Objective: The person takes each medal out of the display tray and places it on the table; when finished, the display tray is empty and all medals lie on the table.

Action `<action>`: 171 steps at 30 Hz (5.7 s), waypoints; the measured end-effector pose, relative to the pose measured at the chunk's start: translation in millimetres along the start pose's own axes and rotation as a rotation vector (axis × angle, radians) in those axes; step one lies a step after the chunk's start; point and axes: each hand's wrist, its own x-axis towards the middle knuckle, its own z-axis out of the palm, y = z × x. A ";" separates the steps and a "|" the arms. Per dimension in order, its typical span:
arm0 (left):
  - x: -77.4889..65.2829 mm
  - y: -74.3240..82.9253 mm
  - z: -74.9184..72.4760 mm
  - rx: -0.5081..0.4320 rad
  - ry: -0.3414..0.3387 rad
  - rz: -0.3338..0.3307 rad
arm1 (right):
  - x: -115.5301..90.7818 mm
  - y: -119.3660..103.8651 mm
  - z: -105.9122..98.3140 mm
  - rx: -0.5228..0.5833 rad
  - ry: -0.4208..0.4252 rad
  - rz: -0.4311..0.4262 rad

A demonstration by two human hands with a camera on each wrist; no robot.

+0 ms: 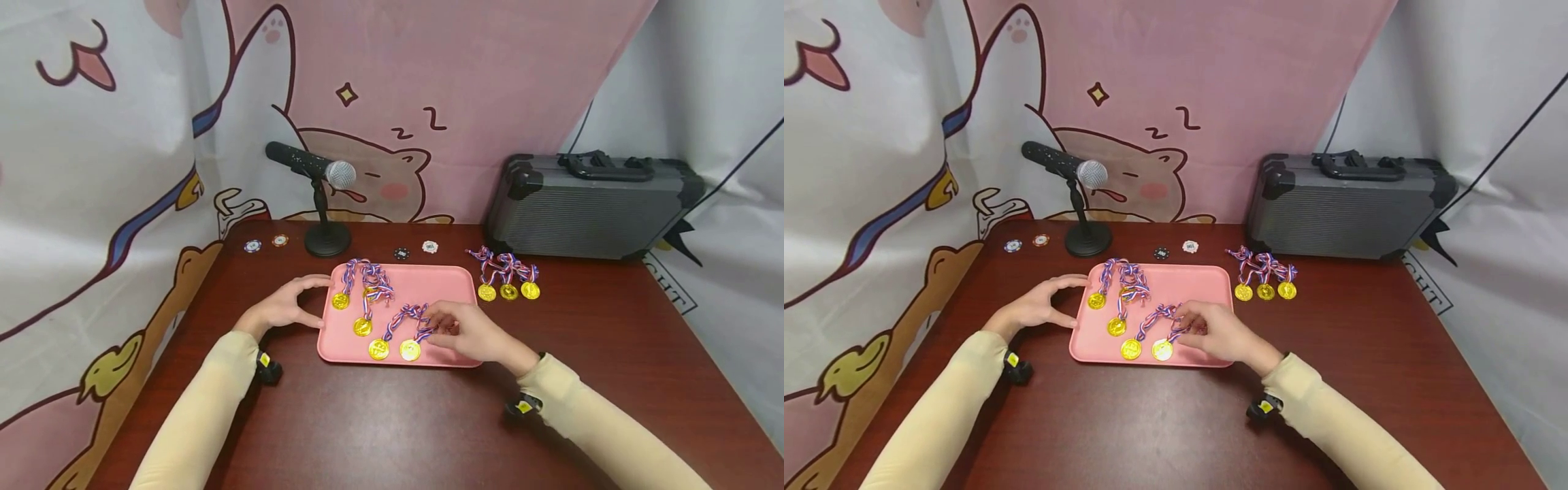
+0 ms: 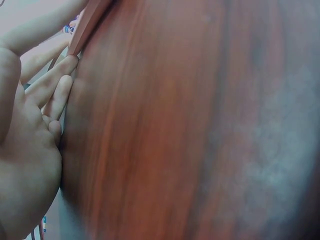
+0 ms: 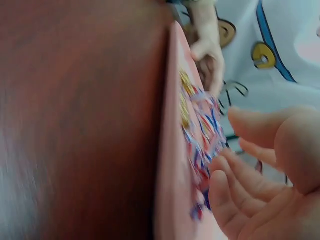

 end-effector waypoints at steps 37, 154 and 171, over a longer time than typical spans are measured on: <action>0.6 -3.3 -0.2 -0.004 0.000 0.018 | 10.5 -27.5 36.7 -0.328 -0.107 0.026; 3.6 -3.6 -1.4 -0.003 0.004 0.034 | 43.5 -22.1 45.0 0.079 -0.136 0.038; -1.3 -2.9 2.5 0.001 0.010 -0.006 | 50.0 -41.8 66.3 -0.289 -0.200 0.027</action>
